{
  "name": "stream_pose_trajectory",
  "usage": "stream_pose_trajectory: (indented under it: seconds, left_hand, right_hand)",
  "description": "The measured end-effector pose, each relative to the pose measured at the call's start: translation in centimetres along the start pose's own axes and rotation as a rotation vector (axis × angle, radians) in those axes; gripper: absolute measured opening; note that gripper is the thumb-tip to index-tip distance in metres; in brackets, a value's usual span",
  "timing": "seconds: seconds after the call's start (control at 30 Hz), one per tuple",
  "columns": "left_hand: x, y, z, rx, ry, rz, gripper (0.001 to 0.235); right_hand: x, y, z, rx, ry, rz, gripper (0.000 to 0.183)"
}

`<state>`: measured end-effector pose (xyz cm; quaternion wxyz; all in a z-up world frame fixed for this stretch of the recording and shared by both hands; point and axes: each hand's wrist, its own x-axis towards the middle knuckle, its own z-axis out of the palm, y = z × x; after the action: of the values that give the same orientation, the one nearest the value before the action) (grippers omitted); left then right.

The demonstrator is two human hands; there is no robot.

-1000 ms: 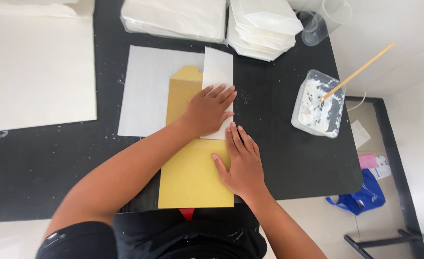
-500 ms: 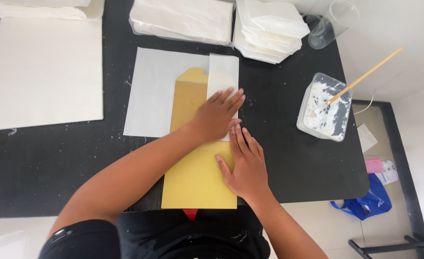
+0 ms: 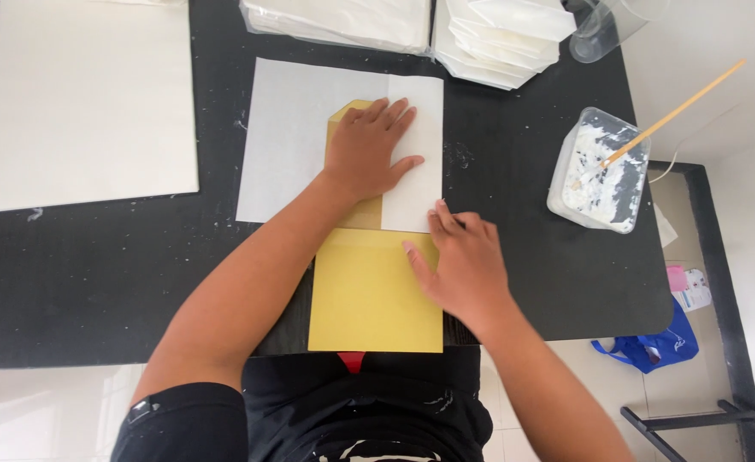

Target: The person places a white sheet of paper over a yellow cardboard template on a black table. They smooth the paper down with their hands, then use a wooden stick to apply white glue from a container onto the paper and template, pressing the layers together.

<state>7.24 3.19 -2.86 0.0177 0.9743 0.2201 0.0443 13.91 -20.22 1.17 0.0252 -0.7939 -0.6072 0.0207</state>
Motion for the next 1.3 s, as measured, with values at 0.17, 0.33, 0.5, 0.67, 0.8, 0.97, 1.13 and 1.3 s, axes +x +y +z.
stream_pose_trajectory:
  seconds: [0.17, 0.33, 0.5, 0.67, 0.8, 0.97, 1.13, 1.3]
  left_hand:
    - [-0.5, 0.5, -0.6, -0.037, -0.043, -0.024, 0.076]
    - [-0.4, 0.7, -0.8, -0.023, -0.053, -0.024, 0.075]
    - [-0.6, 0.5, -0.4, -0.063, -0.044, -0.024, 0.07]
    - [0.1, -1.0, 0.2, -0.197, -0.055, 0.011, 0.067]
    - [-0.1, -4.5, 1.0, -0.316, 0.27, -0.207, 0.054]
    - [-4.2, -11.8, -2.4, -0.137, 0.14, -0.476, 0.074]
    - [-6.5, -12.6, -1.7, -0.06, 0.08, -0.414, 0.08]
    - [-6.2, -10.3, -3.7, -0.375, 0.103, -0.45, 0.077]
  right_hand:
    - [6.8, 3.2, 0.5, -0.089, 0.192, -0.047, 0.054]
    - [13.7, 2.8, 0.0, 0.3, 0.37, -0.042, 0.036]
    - [15.3, 1.5, 1.1, 0.421, 0.077, 0.094, 0.056]
    - [15.5, 1.6, 2.3, 0.292, 0.05, 0.113, 0.055]
    - [15.4, 1.6, 2.2, 0.292, 0.016, 0.11, 0.057]
    - [16.0, 1.9, 2.6, 0.311, 0.014, 0.101, 0.059]
    - [16.2, 1.9, 2.7, 0.313, 0.038, 0.08, 0.058]
    - [15.9, 1.9, 2.5, 0.323, 0.009, 0.104, 0.059]
